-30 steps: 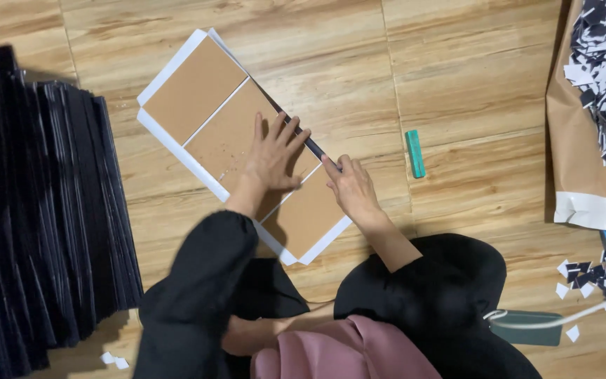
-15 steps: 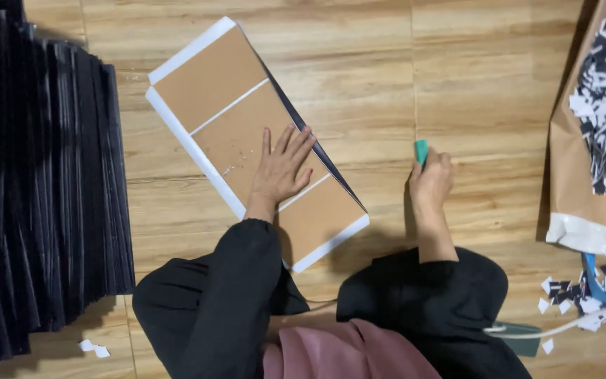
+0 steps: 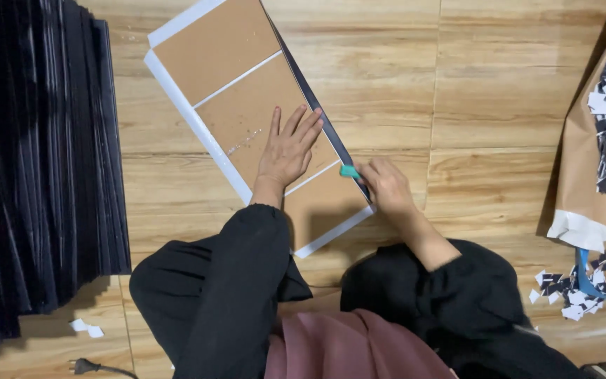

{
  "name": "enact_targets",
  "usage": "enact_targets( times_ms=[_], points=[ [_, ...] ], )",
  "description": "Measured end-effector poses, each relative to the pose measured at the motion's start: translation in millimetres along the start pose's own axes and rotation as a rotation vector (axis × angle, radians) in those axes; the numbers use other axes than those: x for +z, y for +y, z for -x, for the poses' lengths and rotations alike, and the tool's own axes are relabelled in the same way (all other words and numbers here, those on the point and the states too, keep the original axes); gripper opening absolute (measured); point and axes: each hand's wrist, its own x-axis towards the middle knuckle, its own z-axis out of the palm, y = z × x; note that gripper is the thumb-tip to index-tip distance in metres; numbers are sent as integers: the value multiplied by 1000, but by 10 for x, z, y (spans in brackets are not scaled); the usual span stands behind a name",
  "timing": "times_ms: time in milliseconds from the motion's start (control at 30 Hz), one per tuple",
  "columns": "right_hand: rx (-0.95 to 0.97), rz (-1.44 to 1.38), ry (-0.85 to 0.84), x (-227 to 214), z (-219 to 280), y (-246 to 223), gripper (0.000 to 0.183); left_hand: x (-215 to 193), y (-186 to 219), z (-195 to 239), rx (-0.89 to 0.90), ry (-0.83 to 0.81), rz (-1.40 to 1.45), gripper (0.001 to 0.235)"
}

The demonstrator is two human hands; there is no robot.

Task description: Manually assembling cardboard folders by applying adhesive to the edges with a small tool and folding them into shape.

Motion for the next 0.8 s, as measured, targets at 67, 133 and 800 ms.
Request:
enact_targets(
  times_ms=[67,133,800],
  points=[
    [-60,41,37,23,140,41,14,47,-11,0,1,3,1,51],
    [-117,77,71,18,270,32,15,76,-20,14,1,-1,4,51],
    [-157,-117,4,-3,-232,-238,5,-18,-17,-4,-129,-1,15,74]
  ],
)
